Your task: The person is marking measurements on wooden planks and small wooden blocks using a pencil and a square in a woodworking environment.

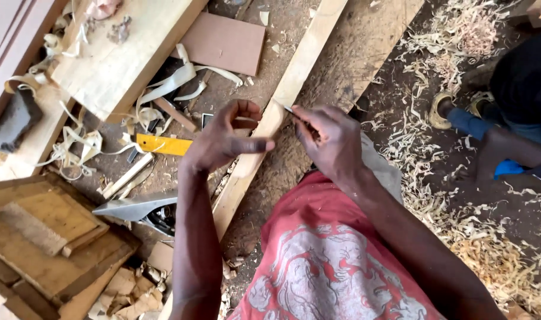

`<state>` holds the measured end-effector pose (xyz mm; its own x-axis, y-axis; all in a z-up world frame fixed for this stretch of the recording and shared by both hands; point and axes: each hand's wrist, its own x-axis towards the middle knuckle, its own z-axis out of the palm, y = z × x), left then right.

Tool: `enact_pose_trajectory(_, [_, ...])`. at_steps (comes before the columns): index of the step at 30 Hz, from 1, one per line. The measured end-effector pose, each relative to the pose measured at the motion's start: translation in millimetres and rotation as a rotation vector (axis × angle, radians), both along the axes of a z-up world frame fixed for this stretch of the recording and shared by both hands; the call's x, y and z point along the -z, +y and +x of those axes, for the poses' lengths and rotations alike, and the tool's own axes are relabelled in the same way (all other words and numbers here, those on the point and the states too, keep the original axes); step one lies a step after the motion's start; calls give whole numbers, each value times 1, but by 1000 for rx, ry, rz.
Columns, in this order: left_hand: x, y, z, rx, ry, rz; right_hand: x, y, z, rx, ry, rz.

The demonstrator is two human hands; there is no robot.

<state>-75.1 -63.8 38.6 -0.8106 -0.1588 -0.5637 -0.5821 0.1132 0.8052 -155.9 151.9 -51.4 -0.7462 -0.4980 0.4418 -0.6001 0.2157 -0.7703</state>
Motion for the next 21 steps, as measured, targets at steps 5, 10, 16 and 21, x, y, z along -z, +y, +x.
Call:
enact_pose_trajectory(5, [-7,2,-2,30,-72,-49,23,-1,-1,20,119,93])
enact_pose_trajectory(10, [-18,-4,-9,60,-113,-5,-12,-9,-6,-12,156,82])
enact_pose_trajectory(16, [-10,-8,-9,62,-123,40,-33,-18,-7,-29,173,116])
enact_pose_trajectory(21, [-17,-8,-12,77,-146,67,-45,-20,-14,-68,139,114])
